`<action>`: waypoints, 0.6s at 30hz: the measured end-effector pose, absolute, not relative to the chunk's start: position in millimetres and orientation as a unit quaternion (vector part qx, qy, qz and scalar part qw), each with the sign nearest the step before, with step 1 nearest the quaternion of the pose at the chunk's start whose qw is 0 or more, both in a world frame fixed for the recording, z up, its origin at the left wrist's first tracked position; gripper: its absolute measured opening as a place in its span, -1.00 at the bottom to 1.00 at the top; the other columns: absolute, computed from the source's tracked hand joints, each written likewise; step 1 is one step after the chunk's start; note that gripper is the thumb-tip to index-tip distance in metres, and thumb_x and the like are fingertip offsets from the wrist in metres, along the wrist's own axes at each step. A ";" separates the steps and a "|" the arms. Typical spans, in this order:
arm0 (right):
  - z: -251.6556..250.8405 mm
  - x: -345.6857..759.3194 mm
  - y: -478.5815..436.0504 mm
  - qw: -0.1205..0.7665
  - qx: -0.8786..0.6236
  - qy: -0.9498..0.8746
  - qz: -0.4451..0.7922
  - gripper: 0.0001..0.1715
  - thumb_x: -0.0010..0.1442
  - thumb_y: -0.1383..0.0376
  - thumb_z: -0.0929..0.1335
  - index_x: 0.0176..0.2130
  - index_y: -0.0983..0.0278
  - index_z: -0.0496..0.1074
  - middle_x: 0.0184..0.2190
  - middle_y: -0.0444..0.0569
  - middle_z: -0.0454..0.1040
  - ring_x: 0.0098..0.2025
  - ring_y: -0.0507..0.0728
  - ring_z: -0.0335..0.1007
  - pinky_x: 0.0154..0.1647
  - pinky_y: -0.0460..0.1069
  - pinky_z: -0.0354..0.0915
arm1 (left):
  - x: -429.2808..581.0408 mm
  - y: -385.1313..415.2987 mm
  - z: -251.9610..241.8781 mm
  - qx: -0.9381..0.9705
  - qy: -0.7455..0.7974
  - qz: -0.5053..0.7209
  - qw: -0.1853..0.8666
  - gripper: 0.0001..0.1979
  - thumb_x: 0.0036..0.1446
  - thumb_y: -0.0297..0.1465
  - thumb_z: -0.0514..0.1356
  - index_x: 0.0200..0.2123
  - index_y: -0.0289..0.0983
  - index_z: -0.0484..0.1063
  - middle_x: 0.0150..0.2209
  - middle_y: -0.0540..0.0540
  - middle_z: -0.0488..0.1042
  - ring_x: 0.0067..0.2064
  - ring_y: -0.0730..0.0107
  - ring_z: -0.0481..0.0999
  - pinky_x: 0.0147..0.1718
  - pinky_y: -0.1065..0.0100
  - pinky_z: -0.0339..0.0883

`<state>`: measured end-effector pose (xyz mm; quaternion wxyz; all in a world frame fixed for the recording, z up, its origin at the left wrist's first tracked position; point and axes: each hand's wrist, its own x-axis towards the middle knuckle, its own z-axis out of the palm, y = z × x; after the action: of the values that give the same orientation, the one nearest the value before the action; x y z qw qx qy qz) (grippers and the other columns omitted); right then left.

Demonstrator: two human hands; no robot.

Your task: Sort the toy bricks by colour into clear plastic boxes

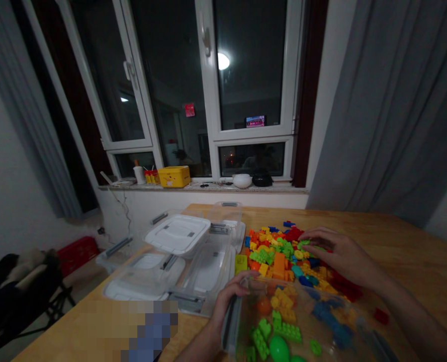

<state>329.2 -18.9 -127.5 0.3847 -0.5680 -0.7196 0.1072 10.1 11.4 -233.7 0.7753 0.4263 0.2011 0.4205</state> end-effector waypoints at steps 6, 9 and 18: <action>-110.3 303.1 -40.8 0.380 -0.536 -0.731 0.182 -0.64 0.25 -0.02 0.45 -0.08 0.12 0.63 0.03 0.03 0.65 0.08 0.28 0.56 0.18 0.17 0.46 | 8.3 13.7 -241.6 0.423 0.200 0.433 0.771 -0.59 -0.12 -0.40 0.24 -0.14 -0.25 0.66 0.08 -0.14 0.60 0.24 -0.10 0.42 0.25 0.13 0.13; -104.0 289.8 -52.5 0.349 -0.521 -0.752 0.206 -0.70 0.26 0.03 0.45 -0.09 0.10 0.63 0.02 -0.01 0.65 0.10 0.25 0.54 0.19 0.15 0.44 | 7.1 13.2 -243.9 0.424 0.195 0.445 0.764 -0.63 -0.12 -0.39 0.25 -0.18 -0.24 0.66 0.11 -0.15 0.59 0.29 -0.11 0.38 0.30 0.13 0.09; -100.9 260.8 -66.5 0.201 -0.472 -0.788 0.342 -0.79 0.17 0.22 0.49 -0.14 0.13 0.65 -0.09 -0.07 0.65 -0.07 0.15 0.58 -0.05 0.00 0.44 | 7.5 14.0 -242.6 0.442 0.206 0.445 0.751 -0.62 -0.12 -0.36 0.28 -0.16 -0.22 0.66 0.09 -0.16 0.59 0.26 -0.15 0.42 0.32 0.07 0.08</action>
<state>260.8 -66.5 -100.9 0.2010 -0.4718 -0.7875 0.3417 7.5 14.0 -242.6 0.7511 0.4418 0.2056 0.4453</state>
